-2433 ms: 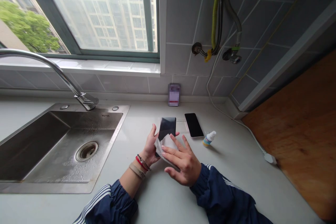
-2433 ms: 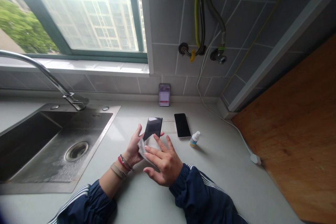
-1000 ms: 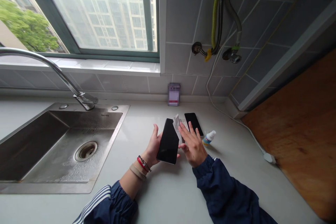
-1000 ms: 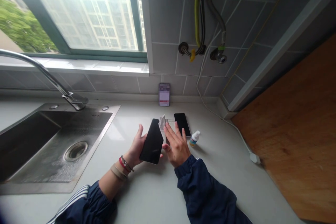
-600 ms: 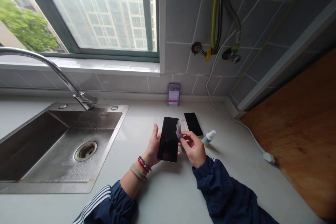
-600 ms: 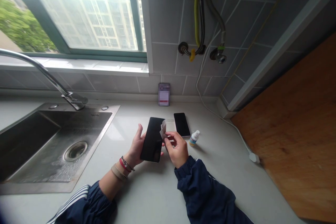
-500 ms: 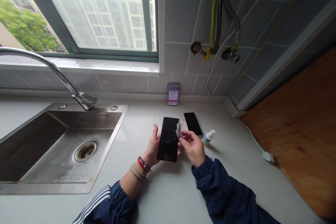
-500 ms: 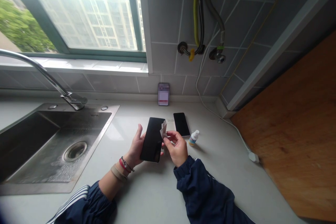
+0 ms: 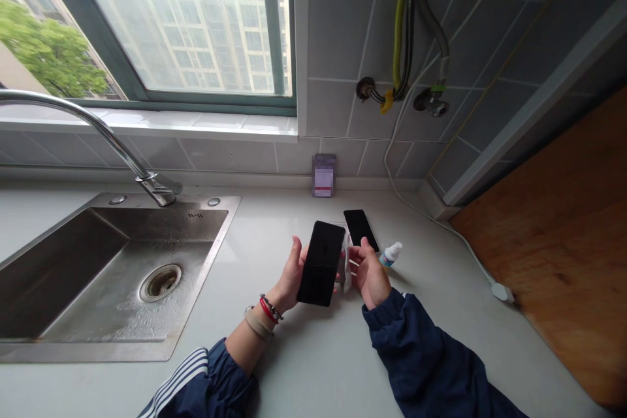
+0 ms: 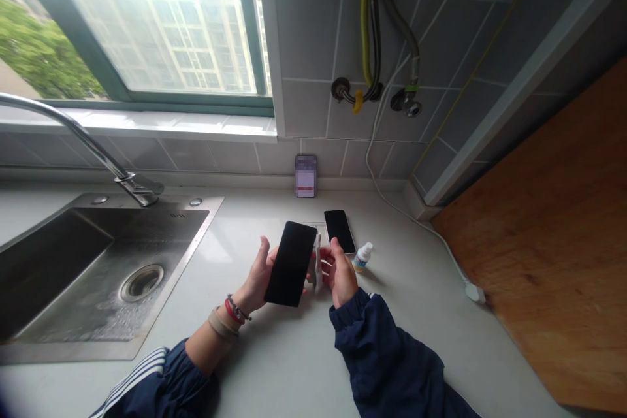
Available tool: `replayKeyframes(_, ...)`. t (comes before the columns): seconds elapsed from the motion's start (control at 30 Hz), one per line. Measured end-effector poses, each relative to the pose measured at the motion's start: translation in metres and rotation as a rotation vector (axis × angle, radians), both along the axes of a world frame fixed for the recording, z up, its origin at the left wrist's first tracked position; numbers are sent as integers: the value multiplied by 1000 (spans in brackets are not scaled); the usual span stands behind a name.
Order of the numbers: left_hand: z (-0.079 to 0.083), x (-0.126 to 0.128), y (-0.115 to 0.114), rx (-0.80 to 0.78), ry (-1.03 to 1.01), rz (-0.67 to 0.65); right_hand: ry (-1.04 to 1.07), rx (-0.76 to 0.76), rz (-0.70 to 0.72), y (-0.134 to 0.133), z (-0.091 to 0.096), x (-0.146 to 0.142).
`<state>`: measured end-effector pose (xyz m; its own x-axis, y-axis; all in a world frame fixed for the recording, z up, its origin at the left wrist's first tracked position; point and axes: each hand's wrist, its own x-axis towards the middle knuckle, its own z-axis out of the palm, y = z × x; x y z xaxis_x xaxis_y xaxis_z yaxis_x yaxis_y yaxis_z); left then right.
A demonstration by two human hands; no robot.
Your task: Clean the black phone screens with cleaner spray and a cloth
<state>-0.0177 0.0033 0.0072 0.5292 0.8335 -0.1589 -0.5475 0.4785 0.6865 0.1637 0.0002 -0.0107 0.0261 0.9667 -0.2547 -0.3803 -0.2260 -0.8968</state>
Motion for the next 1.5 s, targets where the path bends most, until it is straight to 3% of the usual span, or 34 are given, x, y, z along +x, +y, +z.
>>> replayKeyframes(0.3,-1,1,-2,64,80,25,-61,-3,0,3,3,6)
replayKeyframes(0.53,2,-2,2,-81,63,156,14,14,-126,10,-3,8)
replayKeyframes(0.83,9,-5,1,-143,-28,-16,133,25,-112,9,6,9)
replayKeyframes(1.2,14,-21,7,-72,-149,68,110,8,-153,11,-1,12)
replayKeyframes(1.37,21,-31,7,-37,-243,45,209,-56,-73,8,2,9)
replayKeyframes(1.5,20,-31,6,-53,-256,-76,393,-254,94,6,7,5)
